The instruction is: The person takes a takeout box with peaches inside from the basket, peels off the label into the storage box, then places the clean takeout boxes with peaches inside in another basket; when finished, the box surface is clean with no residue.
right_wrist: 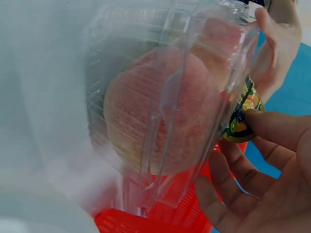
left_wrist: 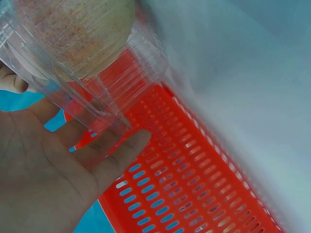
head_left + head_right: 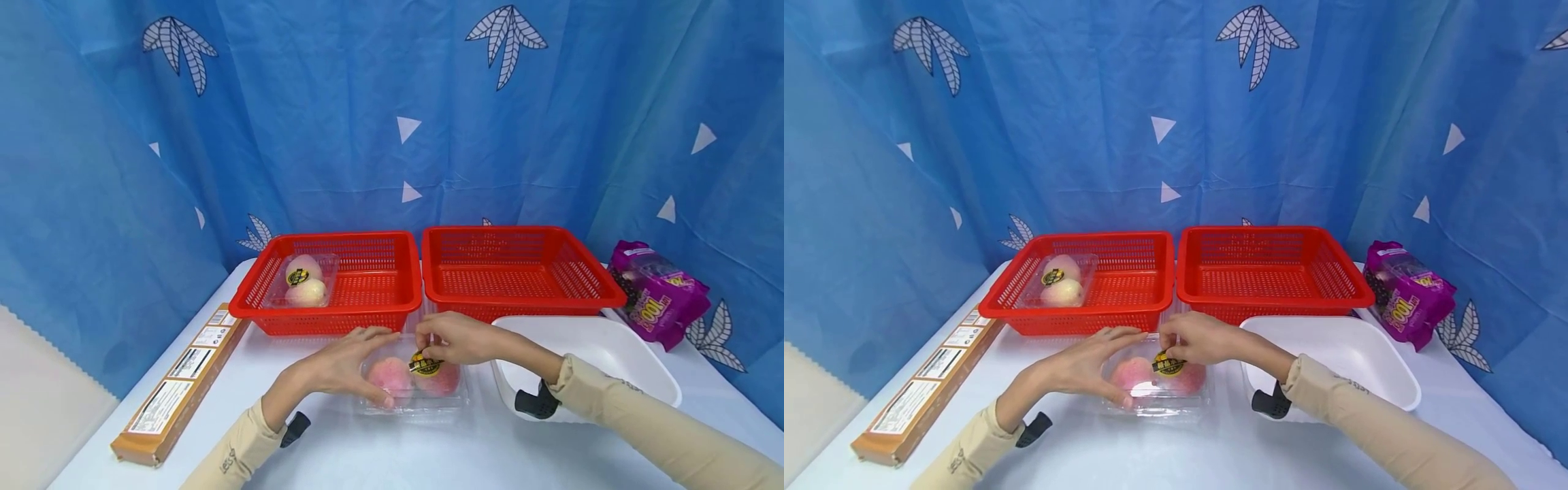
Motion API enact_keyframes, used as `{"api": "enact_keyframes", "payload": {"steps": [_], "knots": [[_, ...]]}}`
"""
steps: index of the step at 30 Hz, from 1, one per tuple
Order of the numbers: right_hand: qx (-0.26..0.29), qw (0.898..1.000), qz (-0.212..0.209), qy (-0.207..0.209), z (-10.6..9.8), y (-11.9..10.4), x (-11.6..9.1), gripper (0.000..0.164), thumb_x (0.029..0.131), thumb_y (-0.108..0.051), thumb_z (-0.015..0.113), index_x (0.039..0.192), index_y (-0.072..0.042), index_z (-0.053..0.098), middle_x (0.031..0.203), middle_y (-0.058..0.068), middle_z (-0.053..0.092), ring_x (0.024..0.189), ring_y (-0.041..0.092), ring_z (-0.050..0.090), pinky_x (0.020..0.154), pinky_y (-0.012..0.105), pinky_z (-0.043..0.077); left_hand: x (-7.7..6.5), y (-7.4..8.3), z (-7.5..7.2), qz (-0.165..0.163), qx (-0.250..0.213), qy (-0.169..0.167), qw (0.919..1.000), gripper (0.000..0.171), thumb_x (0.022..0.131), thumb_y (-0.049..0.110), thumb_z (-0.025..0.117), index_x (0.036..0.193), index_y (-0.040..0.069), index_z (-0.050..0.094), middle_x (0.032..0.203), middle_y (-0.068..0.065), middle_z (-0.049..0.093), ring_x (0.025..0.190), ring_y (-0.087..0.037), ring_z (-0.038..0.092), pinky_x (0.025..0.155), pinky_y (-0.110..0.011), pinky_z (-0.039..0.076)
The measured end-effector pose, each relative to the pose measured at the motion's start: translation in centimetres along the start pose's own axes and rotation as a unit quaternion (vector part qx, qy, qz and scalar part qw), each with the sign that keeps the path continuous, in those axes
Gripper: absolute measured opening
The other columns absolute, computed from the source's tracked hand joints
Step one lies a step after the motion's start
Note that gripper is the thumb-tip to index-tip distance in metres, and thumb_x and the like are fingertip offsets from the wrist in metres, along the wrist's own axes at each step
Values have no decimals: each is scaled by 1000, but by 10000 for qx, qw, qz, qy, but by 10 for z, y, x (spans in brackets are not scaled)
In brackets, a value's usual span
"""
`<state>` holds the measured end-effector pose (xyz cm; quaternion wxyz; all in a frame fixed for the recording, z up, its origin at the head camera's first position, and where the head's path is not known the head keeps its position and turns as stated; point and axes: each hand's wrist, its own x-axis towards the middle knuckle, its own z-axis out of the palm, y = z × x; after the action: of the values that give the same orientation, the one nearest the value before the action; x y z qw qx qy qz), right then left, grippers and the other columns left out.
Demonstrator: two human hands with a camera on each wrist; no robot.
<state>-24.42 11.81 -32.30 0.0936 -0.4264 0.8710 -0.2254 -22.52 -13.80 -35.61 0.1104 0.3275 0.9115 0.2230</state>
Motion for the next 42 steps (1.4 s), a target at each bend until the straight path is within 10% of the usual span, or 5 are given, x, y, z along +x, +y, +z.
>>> {"api": "enact_keyframes", "payload": {"steps": [29, 42], "knots": [[1325, 9887, 678, -171, -55, 25, -41, 5, 88, -10, 68, 90, -7, 64, 86, 1, 67, 78, 16, 63, 72, 31, 57, 0, 3, -3, -53, 40, -10, 10000, 99, 65, 69, 73, 149, 36, 32, 152, 5, 32, 140, -27, 28, 104, -59, 34], [1674, 9581, 1820, -1445, -81, 73, -75, 8, 87, -7, 66, 88, -5, 59, 77, 6, 66, 67, 20, 61, 69, 29, 54, 0, 2, -2, -62, -78, -31, 9999, 98, 65, 67, 73, 149, 38, 31, 152, 6, 32, 139, -26, 28, 104, -60, 35]]}}
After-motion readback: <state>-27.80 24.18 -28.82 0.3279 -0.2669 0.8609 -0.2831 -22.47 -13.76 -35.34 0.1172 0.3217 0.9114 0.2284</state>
